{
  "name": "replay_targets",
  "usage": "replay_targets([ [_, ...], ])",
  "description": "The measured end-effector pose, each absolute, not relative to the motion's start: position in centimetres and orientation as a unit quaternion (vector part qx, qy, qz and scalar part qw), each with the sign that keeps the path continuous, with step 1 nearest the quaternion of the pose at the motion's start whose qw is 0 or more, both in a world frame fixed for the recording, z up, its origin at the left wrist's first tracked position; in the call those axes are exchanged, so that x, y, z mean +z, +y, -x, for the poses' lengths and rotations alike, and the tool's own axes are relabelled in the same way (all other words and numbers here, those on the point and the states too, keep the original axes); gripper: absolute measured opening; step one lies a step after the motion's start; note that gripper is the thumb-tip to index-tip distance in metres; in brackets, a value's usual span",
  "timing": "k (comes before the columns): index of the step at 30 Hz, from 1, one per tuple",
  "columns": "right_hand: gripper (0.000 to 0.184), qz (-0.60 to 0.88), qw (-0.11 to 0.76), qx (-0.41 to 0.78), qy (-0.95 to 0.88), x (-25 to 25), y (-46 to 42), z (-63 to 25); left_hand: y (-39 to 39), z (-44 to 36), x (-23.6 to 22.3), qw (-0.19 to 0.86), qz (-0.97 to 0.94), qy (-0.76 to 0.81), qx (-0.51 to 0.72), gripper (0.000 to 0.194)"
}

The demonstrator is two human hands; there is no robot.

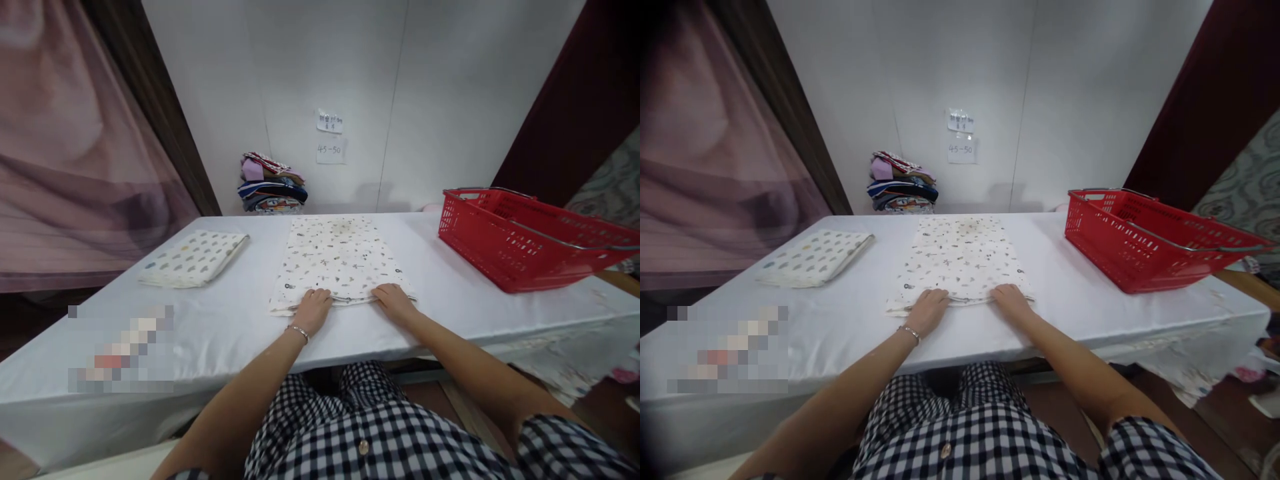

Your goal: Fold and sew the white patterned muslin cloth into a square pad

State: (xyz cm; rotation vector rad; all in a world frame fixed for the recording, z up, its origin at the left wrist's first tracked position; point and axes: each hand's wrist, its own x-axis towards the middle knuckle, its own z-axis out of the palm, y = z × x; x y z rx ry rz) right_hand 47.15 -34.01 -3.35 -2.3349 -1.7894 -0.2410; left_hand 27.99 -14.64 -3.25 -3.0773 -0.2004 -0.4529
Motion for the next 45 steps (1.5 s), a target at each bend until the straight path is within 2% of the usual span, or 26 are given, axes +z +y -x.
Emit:
replay_targets([
  [5, 0.025, 0.770, 0.204, -0.053, -0.602, -4.0, -33.9, -47.1, -15.5, -28.6, -2.9, -0.024, 0.986, -0.096, -0.137, 0.017],
  [8, 0.024, 0.763, 0.234, -0.038, -0.601, -4.3, -33.8, -47.6, -15.5, -28.9, -2.8, -0.037, 0.982, -0.129, -0.130, 0.018],
  [15, 0.019, 0.762, 0.183, 0.002, -0.621, -3.2, -32.9, -48.5, -15.7, -30.4, -2.7, -0.036, 0.984, -0.127, -0.115, 0.028],
  [19, 0.018, 0.770, 0.165, 0.010, -0.616, -2.8, -32.6, -48.4, -15.9, -31.0, -2.5, -0.040, 0.986, -0.116, -0.114, 0.018],
  [24, 0.020, 0.779, 0.164, 0.014, -0.605, -2.8, -32.5, -48.4, -15.9, -31.1, -2.7, -0.060, 0.979, -0.143, -0.133, 0.025],
  [33, 0.027, 0.766, 0.096, -0.043, -0.634, -2.9, -33.0, -48.5, -15.8, -30.8, -2.8, -0.087, 0.972, -0.157, -0.149, 0.027],
  [40, 0.028, 0.784, 0.098, -0.058, -0.610, -3.3, -34.8, -48.6, -15.8, -30.7, -3.8, -0.001, 0.990, -0.081, -0.114, 0.023],
  [45, 0.031, 0.778, 0.121, -0.070, -0.613, -4.1, -35.3, -48.6, -16.0, -30.5, -3.8, 0.015, 0.991, -0.069, -0.111, 0.021],
])
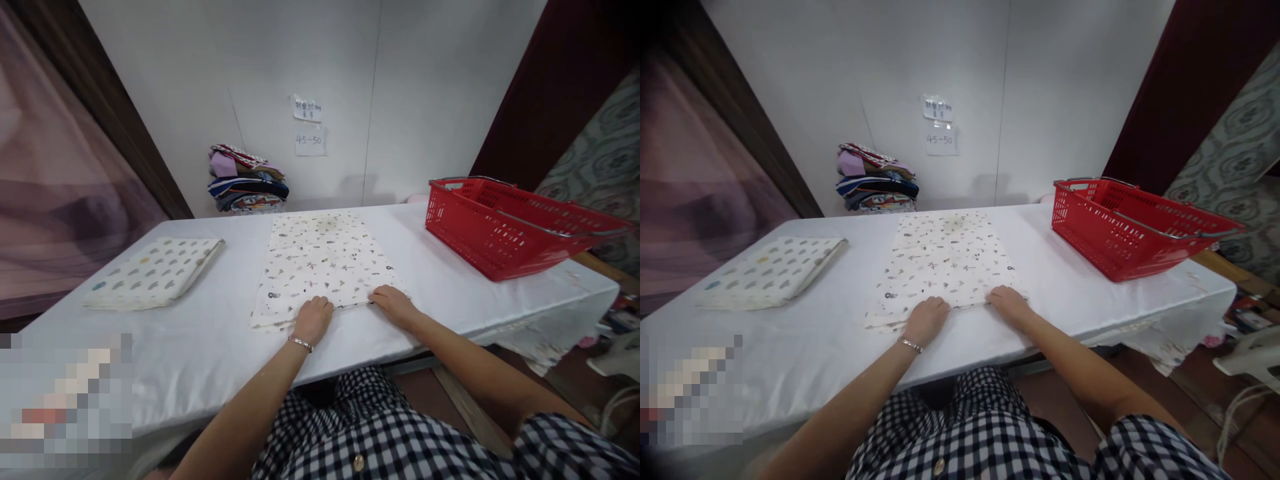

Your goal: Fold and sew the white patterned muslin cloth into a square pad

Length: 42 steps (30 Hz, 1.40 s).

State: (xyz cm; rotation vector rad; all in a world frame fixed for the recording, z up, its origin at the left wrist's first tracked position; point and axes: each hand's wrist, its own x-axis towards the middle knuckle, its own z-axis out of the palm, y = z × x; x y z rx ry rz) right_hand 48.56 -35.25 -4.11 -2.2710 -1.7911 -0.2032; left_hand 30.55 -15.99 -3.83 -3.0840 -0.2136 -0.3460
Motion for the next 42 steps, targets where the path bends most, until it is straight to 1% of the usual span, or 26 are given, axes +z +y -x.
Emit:
replay_targets([
  [8, 0.029, 0.767, 0.211, -0.120, -0.595, -5.7, -38.7, -50.7, -13.9, -26.7, -3.4, 0.028, 0.985, -0.099, -0.140, 0.022],
  [15, 0.030, 0.800, 0.219, -0.104, -0.548, -5.1, -41.4, -51.8, -9.3, -21.8, -4.0, -0.020, 0.977, -0.104, -0.184, 0.030],
  [19, 0.031, 0.807, 0.191, -0.089, -0.552, -4.5, -41.6, -52.1, -8.1, -20.7, -4.5, -0.032, 0.970, -0.114, -0.211, 0.037],
  [23, 0.030, 0.808, 0.125, -0.083, -0.570, -3.8, -41.0, -52.4, -10.0, -22.9, -4.0, -0.046, 0.967, -0.109, -0.225, 0.033],
  [27, 0.028, 0.814, 0.082, -0.081, -0.569, -3.6, -40.3, -52.9, -14.3, -28.3, -3.0, -0.081, 0.977, -0.050, -0.192, 0.026],
  [30, 0.029, 0.815, 0.082, -0.105, -0.564, -3.7, -40.4, -53.2, -17.3, -32.5, -2.6, -0.099, 0.983, -0.005, -0.152, 0.023],
  [33, 0.029, 0.809, 0.087, -0.127, -0.567, -4.0, -41.0, -53.5, -18.5, -35.0, -2.8, -0.095, 0.988, 0.002, -0.125, 0.020],
  [38, 0.029, 0.790, 0.117, -0.119, -0.590, -4.7, -41.8, -53.2, -18.0, -35.7, -3.6, -0.080, 0.989, 0.011, -0.123, 0.023],
  [42, 0.028, 0.804, 0.147, -0.102, -0.567, -4.8, -41.9, -52.6, -17.5, -35.4, -4.0, -0.089, 0.985, 0.023, -0.143, 0.022],
])
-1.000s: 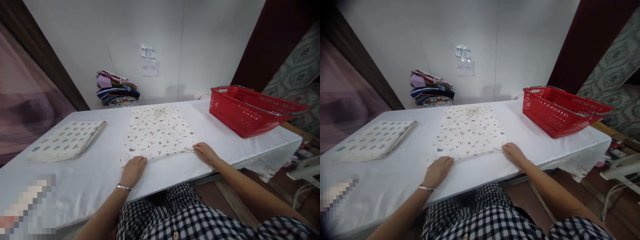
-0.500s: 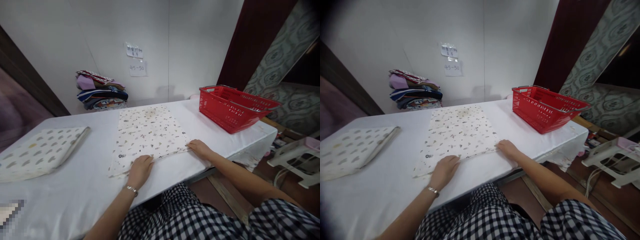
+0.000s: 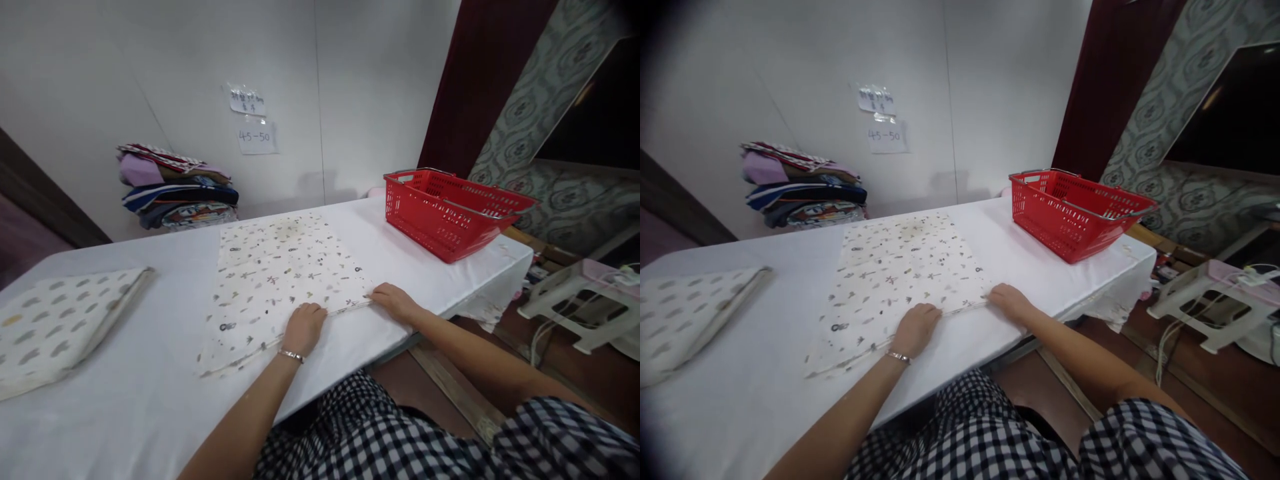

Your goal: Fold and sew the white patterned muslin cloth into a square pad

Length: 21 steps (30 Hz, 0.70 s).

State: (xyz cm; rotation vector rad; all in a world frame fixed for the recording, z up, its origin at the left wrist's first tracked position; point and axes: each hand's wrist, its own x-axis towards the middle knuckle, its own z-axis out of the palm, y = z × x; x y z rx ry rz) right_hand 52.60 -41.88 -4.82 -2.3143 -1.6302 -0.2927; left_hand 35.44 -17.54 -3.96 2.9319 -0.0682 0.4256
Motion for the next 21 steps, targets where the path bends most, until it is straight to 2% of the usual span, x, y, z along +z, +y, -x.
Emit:
replay_targets([
  [6, 0.031, 0.787, 0.146, -0.090, -0.593, -4.5, -42.7, -52.6, -17.5, -34.8, -3.6, 0.101, -0.985, -0.038, 0.131, 0.017],
  [11, 0.036, 0.804, 0.133, -0.024, -0.580, -3.3, -42.5, -52.8, -16.4, -32.5, -3.3, 0.064, -0.991, 0.003, 0.119, 0.025],
  [16, 0.037, 0.847, 0.185, 0.039, -0.496, -3.5, -42.1, -52.9, -16.0, -30.0, -3.1, 0.059, -0.990, 0.066, 0.110, 0.030],
  [21, 0.039, 0.847, 0.162, 0.008, -0.507, -5.0, -42.7, -55.2, -16.2, -29.6, -3.5, 0.068, -0.989, 0.086, 0.096, 0.029],
])
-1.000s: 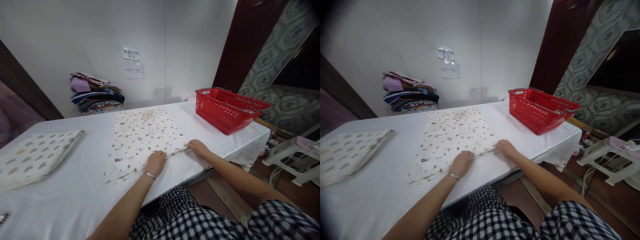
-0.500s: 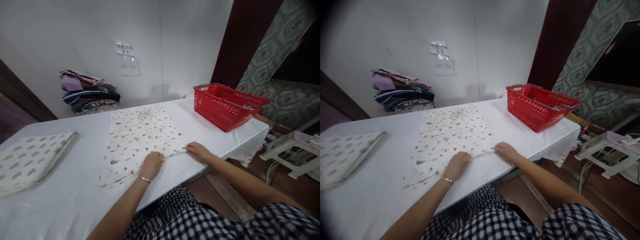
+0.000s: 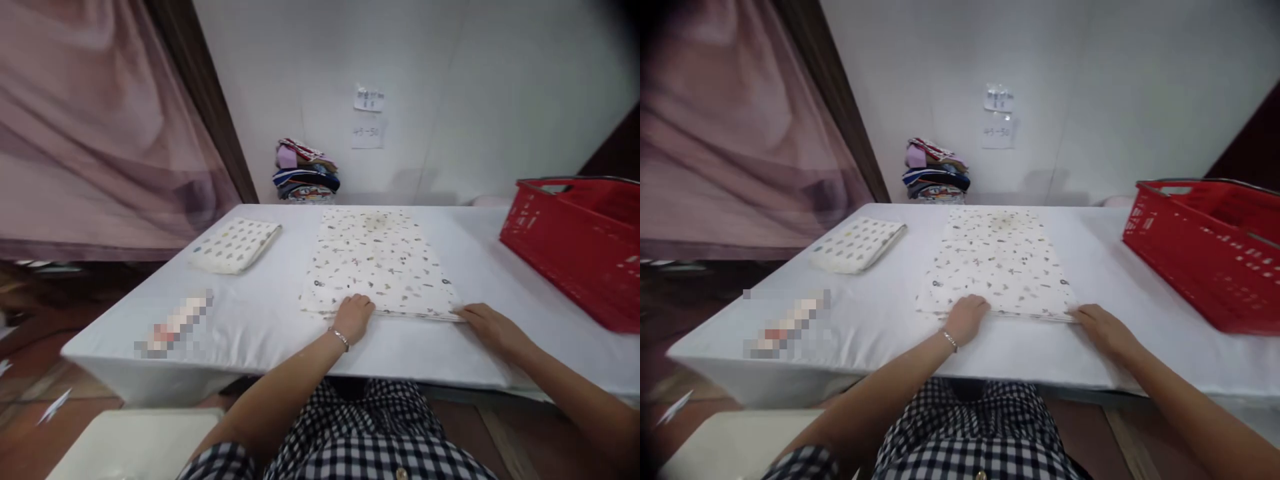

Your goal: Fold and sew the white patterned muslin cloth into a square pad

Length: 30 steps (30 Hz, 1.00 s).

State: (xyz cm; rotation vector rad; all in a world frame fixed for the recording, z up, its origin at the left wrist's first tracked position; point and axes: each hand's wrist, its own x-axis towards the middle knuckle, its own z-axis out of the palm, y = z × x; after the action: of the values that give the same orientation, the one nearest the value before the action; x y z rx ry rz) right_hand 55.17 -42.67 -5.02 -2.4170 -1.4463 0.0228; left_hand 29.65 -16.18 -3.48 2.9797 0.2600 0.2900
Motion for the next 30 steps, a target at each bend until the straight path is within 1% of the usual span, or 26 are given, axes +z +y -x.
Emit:
replay_targets([
  [4, 0.038, 0.819, 0.123, -0.052, -0.558, -5.9, -43.5, -56.2, -16.3, -29.6, -4.2, 0.071, -0.989, 0.079, 0.100, 0.032],
  [9, 0.041, 0.795, 0.091, -0.109, -0.590, -7.5, -44.5, -56.4, -15.7, -27.9, -4.4, 0.128, -0.980, 0.076, 0.129, 0.039],
  [14, 0.040, 0.783, 0.116, -0.147, -0.593, -8.2, -45.1, -56.1, -13.2, -22.8, -3.7, 0.136, -0.962, 0.160, 0.173, 0.028],
  [17, 0.039, 0.765, 0.155, -0.159, -0.604, -7.8, -44.3, -54.8, -11.2, -18.8, -3.7, 0.117, -0.926, 0.291, 0.212, 0.027],
  [19, 0.037, 0.757, 0.184, -0.151, -0.608, -7.2, -42.6, -53.0, -10.3, -16.8, -3.8, 0.107, -0.888, 0.392, 0.215, 0.027],
  [21, 0.035, 0.748, 0.210, -0.123, -0.618, -6.3, -39.8, -50.6, -9.8, -15.8, -3.8, 0.099, -0.862, 0.453, 0.206, 0.026],
  [27, 0.029, 0.646, 0.288, 0.012, -0.707, -2.8, -27.5, -41.0, -10.4, -17.5, -3.3, 0.100, -0.845, 0.491, 0.184, 0.026],
  [29, 0.026, 0.613, 0.302, 0.031, -0.729, -2.1, -23.5, -38.1, -10.4, -18.2, -3.3, 0.111, -0.837, 0.500, 0.192, 0.024],
  [30, 0.025, 0.603, 0.296, 0.041, -0.740, -2.0, -21.8, -36.9, -10.3, -18.3, -3.5, 0.122, -0.832, 0.503, 0.201, 0.022],
])
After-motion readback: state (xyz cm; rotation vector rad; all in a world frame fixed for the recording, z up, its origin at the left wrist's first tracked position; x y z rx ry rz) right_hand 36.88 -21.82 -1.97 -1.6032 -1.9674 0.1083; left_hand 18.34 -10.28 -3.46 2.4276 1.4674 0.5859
